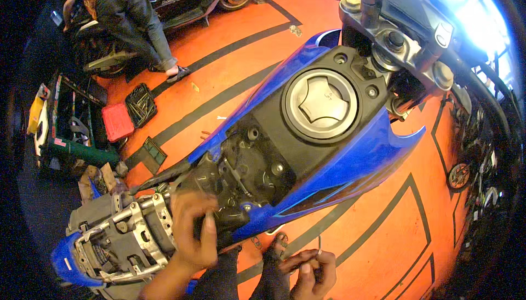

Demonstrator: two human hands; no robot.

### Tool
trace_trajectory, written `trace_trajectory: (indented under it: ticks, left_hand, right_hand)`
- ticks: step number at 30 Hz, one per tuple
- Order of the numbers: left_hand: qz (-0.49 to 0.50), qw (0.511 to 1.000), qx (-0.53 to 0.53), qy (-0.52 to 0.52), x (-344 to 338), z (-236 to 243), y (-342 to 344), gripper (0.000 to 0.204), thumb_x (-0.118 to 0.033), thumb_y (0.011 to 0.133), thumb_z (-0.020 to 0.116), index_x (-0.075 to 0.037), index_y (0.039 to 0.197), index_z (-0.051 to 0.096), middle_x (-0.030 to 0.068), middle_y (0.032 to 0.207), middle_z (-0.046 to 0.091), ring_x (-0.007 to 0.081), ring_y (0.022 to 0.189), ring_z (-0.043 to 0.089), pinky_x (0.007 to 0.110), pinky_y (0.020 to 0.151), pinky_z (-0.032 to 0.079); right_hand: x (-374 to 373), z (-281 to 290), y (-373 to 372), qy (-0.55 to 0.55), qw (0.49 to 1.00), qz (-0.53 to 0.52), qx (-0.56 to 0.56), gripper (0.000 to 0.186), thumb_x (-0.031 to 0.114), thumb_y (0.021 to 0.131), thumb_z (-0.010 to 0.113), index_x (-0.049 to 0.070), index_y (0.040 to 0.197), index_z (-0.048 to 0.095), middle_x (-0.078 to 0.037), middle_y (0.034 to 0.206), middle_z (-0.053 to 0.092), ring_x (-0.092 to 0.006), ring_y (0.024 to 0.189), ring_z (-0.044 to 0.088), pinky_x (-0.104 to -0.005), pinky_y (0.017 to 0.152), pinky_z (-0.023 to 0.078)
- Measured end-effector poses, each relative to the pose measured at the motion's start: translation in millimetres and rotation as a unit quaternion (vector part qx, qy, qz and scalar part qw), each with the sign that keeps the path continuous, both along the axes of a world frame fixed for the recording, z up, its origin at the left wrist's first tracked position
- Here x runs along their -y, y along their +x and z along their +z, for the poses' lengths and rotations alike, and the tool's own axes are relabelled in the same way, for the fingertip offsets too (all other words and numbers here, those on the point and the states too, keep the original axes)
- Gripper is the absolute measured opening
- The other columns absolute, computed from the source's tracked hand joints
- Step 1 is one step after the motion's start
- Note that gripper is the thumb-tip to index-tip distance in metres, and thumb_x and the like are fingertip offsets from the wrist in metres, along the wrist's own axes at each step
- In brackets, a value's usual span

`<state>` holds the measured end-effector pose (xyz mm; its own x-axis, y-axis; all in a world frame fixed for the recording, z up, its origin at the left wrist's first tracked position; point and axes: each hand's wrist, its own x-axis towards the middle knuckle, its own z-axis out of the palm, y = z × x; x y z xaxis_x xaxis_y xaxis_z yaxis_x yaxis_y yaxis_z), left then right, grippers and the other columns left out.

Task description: The person removes screws from a motorcycle fuel tank fairing using a screwdriver, places the screws in a tray, and then removes another bolt from the engine area using a T-handle wrench.

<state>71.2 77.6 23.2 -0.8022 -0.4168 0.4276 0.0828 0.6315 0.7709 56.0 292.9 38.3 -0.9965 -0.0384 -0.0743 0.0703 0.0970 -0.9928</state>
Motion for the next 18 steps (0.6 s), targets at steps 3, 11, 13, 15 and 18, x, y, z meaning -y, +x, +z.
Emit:
trace_trajectory:
  ticks: [3, 11, 13, 15, 18]
  left_hand:
    - [-0.131, 0.977, 0.117, 0.123, -31, 12, 43, 0.033, -0.015, 0.093, 0.061, 0.000, 0.122, 0.058, 0.0165, 0.115, 0.063, 0.0311, 0.099, 0.064, 0.040, 0.087, 0.051]
    - [-0.109, 0.930, 0.264, 0.231, -50, -10, 83, 0.024, -0.003, 0.098, 0.052, 0.003, 0.118, 0.064, 0.0201, 0.115, 0.067, 0.0353, 0.106, 0.067, 0.037, 0.089, 0.053]
    - [-0.100, 0.952, 0.221, 0.186, -37, 1, 79, 0.020, -0.003, 0.098, 0.054, 0.003, 0.112, 0.066, 0.0192, 0.107, 0.067, 0.0352, 0.097, 0.067, 0.037, 0.084, 0.053]
    - [-0.067, 0.963, 0.207, 0.156, -28, 12, 79, 0.015, -0.002, 0.095, 0.060, 0.003, 0.107, 0.068, 0.0180, 0.099, 0.067, 0.0346, 0.086, 0.066, 0.037, 0.078, 0.053]
    - [-0.007, 0.963, 0.254, 0.088, -9, 5, 82, 0.016, 0.007, 0.083, 0.058, -0.001, 0.093, 0.069, 0.0141, 0.083, 0.065, 0.0296, 0.071, 0.063, 0.037, 0.064, 0.051]
  right_hand:
    - [12, 10, 1, -0.082, 0.990, 0.094, 0.064, 0.031, 0.023, 0.105, 0.051, -0.002, 0.125, 0.048, -0.020, 0.097, 0.068, -0.0234, 0.077, 0.067, -0.0340, 0.068, 0.055]
    - [51, 14, -11, 0.313, 0.917, 0.235, -0.074, 0.023, 0.024, 0.105, 0.051, 0.004, 0.098, 0.060, -0.008, 0.072, 0.068, -0.0223, 0.059, 0.066, -0.0257, 0.055, 0.051]
    - [56, 2, -16, 0.278, 0.932, 0.222, -0.069, 0.021, 0.016, 0.101, 0.054, 0.001, 0.086, 0.055, -0.011, 0.069, 0.068, -0.0204, 0.053, 0.062, -0.0296, 0.052, 0.052]
    - [66, 6, -23, 0.211, 0.957, 0.199, -0.011, 0.027, 0.011, 0.100, 0.056, 0.000, 0.075, 0.055, -0.012, 0.068, 0.070, -0.0185, 0.052, 0.064, -0.0305, 0.053, 0.054]
    - [73, 7, -24, 0.081, 0.964, 0.199, 0.159, 0.028, 0.013, 0.102, 0.054, -0.001, 0.078, 0.058, -0.014, 0.071, 0.071, -0.0166, 0.056, 0.067, -0.0289, 0.053, 0.054]
